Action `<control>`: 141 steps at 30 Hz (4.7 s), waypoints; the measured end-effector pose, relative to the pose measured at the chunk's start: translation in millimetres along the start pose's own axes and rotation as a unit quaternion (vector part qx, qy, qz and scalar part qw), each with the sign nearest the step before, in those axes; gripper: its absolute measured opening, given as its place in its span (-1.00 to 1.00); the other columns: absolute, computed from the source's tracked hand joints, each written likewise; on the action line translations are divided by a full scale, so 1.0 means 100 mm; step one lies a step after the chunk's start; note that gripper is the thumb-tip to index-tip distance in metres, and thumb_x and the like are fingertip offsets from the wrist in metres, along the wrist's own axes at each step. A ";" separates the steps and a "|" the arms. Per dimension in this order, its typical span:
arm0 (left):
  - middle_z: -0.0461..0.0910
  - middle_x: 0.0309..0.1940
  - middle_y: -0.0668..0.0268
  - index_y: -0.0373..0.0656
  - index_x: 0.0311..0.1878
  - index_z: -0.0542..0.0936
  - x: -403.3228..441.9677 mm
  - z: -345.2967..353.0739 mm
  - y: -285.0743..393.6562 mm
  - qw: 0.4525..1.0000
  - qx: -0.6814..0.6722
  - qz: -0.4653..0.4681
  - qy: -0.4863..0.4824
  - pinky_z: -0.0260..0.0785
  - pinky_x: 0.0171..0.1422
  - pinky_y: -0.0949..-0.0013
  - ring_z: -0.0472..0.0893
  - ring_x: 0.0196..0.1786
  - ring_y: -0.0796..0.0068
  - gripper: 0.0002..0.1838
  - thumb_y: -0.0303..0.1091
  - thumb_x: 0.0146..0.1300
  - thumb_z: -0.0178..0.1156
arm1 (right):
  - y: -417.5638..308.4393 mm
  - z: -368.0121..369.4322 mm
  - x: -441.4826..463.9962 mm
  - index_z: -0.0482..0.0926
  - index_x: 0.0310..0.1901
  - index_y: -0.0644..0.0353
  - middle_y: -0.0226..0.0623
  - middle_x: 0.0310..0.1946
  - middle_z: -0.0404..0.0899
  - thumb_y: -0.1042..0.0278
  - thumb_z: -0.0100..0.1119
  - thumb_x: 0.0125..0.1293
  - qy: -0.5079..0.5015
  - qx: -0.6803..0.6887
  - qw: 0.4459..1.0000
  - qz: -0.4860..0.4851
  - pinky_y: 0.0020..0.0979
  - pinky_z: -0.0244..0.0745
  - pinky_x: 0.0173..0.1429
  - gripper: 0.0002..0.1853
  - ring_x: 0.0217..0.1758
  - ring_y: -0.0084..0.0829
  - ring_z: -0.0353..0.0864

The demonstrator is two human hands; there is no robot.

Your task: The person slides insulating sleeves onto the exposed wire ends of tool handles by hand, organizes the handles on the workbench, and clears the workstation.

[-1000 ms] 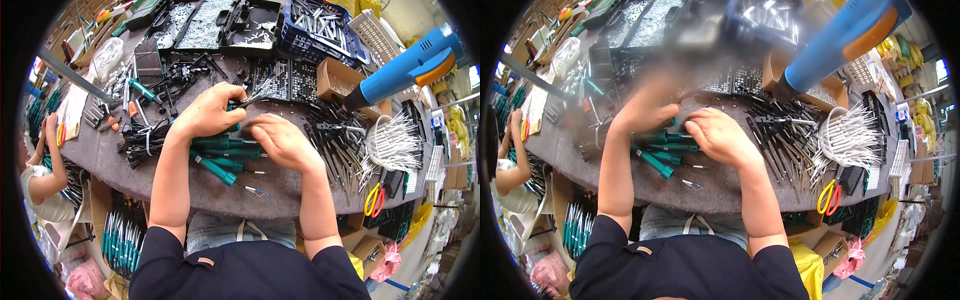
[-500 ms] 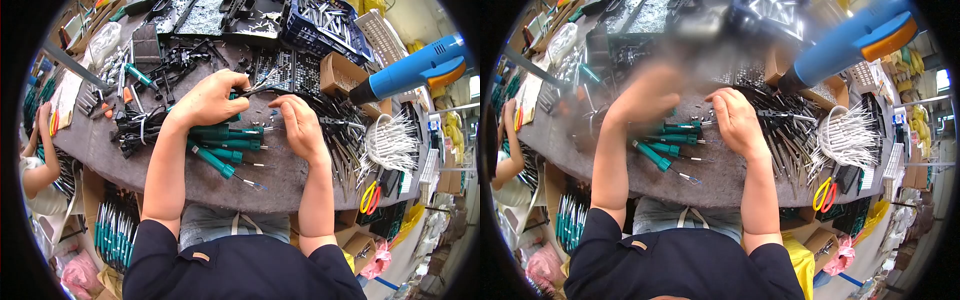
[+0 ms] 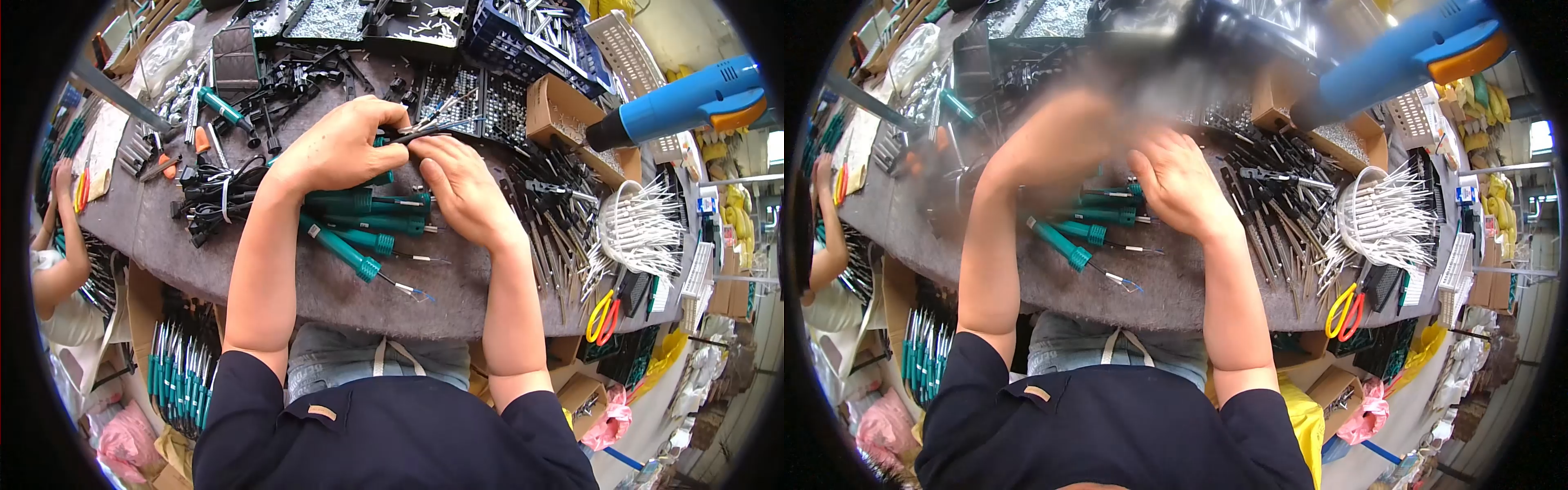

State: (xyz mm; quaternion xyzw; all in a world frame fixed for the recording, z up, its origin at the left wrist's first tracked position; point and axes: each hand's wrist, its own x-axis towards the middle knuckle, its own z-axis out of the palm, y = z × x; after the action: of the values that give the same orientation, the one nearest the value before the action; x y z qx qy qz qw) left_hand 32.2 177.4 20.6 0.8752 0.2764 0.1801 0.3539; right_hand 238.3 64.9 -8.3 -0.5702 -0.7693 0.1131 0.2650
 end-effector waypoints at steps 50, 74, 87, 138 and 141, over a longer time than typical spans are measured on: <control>0.78 -0.13 -0.04 -0.30 0.14 0.71 -0.06 -0.06 0.12 0.997 0.017 -0.025 0.077 0.61 0.11 0.22 0.80 -0.05 0.07 -0.40 -0.28 -0.04 0.43 | -0.44 0.15 -0.05 0.80 -0.14 0.24 -0.18 -0.04 0.74 0.28 0.24 0.48 -0.074 0.066 0.990 -0.097 -0.12 0.55 0.30 -0.77 0.14 -0.09 0.67; 0.77 -0.18 0.01 -0.28 0.09 0.72 -0.06 -0.02 0.10 0.998 0.016 -0.012 0.059 0.59 0.07 0.22 0.78 -0.13 0.14 -0.49 -0.32 0.02 0.45 | -0.13 -0.16 -0.19 0.72 0.05 0.31 -0.02 0.08 0.76 0.33 0.17 0.58 0.063 0.038 0.992 0.100 -0.21 0.54 0.38 -0.75 0.25 -0.04 0.72; 0.76 -0.18 -0.01 -0.27 0.07 0.72 -0.06 -0.01 0.09 0.997 0.045 -0.001 0.055 0.59 0.09 0.18 0.78 -0.07 0.05 -0.47 -0.28 -0.04 0.43 | 0.00 -0.07 -0.25 0.66 0.17 0.26 -0.08 0.28 0.63 0.60 0.08 0.47 0.021 -0.007 0.998 0.061 -0.19 0.45 0.48 -0.68 0.38 -0.07 0.59; 0.80 -0.10 0.07 -0.16 0.15 0.74 -0.08 0.15 0.20 0.993 0.114 -0.036 0.025 0.59 0.22 0.12 0.77 0.04 0.04 -0.40 -0.21 -0.04 0.41 | -0.24 -0.11 -1.11 0.47 0.48 0.12 0.00 0.48 0.46 0.37 0.11 0.57 -0.022 -0.093 0.993 0.076 -0.06 0.20 0.69 -0.52 0.61 -0.01 0.34; 0.79 -0.13 0.06 -0.16 0.15 0.74 -0.09 0.13 0.24 0.992 0.109 -0.059 0.015 0.59 0.18 0.10 0.77 0.00 0.04 -0.41 -0.21 -0.04 0.42 | -0.46 -0.22 -1.39 0.41 0.52 0.16 -0.06 0.51 0.43 0.35 0.13 0.56 -0.044 -0.067 0.991 0.102 -0.02 0.17 0.70 -0.47 0.64 -0.05 0.31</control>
State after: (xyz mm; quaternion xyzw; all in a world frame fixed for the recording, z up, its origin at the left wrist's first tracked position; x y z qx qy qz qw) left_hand 40.5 151.0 27.8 0.8879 0.3510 0.1409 0.2620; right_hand 242.0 -83.2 -6.7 -0.6568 -0.7239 0.1128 0.1786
